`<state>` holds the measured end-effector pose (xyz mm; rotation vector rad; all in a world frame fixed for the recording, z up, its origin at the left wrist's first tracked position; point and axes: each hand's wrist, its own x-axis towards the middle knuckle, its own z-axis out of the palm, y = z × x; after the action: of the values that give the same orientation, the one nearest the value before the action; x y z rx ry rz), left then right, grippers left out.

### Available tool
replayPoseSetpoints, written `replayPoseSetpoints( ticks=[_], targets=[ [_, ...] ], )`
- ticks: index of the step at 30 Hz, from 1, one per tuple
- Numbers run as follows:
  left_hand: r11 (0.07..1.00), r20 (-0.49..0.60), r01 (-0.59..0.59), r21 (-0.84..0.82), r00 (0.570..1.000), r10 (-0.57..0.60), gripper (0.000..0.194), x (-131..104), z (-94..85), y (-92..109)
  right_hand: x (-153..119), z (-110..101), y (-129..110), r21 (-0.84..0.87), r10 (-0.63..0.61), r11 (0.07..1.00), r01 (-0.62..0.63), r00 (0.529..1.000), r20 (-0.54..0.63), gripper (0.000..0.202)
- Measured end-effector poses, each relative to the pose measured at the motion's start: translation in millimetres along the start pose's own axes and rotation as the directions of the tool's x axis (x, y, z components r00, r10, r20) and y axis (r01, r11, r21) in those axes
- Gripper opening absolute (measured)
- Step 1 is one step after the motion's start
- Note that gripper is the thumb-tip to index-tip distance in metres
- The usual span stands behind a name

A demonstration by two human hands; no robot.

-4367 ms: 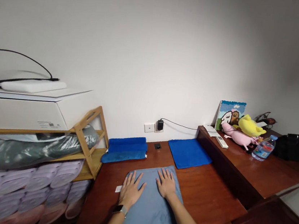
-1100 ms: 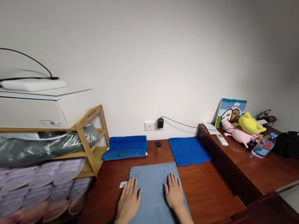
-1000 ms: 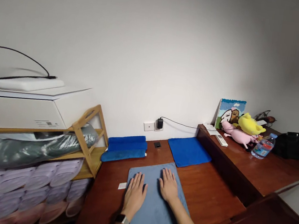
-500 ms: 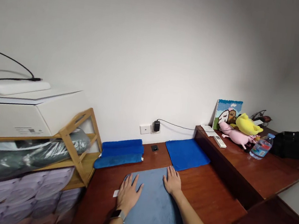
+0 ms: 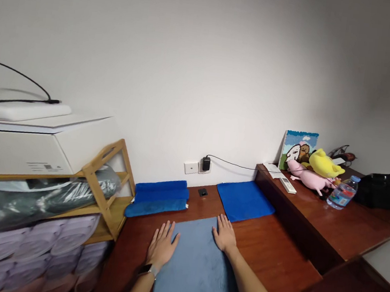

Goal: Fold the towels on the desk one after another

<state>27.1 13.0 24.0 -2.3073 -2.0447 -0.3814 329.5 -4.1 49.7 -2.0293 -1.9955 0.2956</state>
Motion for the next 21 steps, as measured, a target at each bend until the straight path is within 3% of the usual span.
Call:
replayPoseSetpoints(
  ticks=[2,4,7,9,11,15,18,21],
  targets=[
    [1.000,-0.061,-0.025,-0.008,0.998,0.025,0.066,-5.0,-8.4,1.4,-5.8,-8.6,-2.9,0.009,-0.013,1.000,0.013,0.998,-0.068,0.061],
    [0.997,-0.191,-0.073,-0.029,0.979,0.067,0.060,-20.4,-13.5,9.5,-19.9,-12.4,-8.2,0.014,-0.049,0.999,0.052,0.987,-0.151,0.059],
    [0.979,-0.348,-0.199,-0.044,0.922,0.171,0.055,-64.2,-8.1,36.1,-59.3,-1.2,-19.9,0.027,-0.149,0.987,0.159,0.964,-0.220,0.057],
    [0.959,-0.324,-0.282,-0.025,0.910,0.259,0.057,-99.5,3.0,55.3,-92.4,14.3,-26.2,0.042,-0.209,0.974,0.222,0.955,-0.208,0.059],
    [0.957,-0.290,-0.289,-0.011,0.917,0.273,0.058,-130.0,14.9,65.6,-122.4,27.6,-26.9,0.056,-0.234,0.968,0.246,0.960,-0.156,0.062],
    [0.987,-0.221,-0.161,0.000,0.963,0.157,0.062,-160.3,25.1,47.9,-153.6,28.7,-8.5,0.049,-0.169,0.984,0.171,0.985,-0.045,0.066],
    [0.995,-0.189,-0.099,0.018,0.977,0.101,0.066,-163.5,20.1,21.9,-155.5,16.2,7.7,0.006,-0.067,0.998,0.067,0.998,-0.020,0.067],
    [0.995,-0.217,-0.095,0.018,0.971,0.096,0.064,-156.6,8.9,15.0,-150.3,8.3,8.3,-0.007,-0.018,1.000,0.018,0.999,-0.045,0.066]
  ],
)
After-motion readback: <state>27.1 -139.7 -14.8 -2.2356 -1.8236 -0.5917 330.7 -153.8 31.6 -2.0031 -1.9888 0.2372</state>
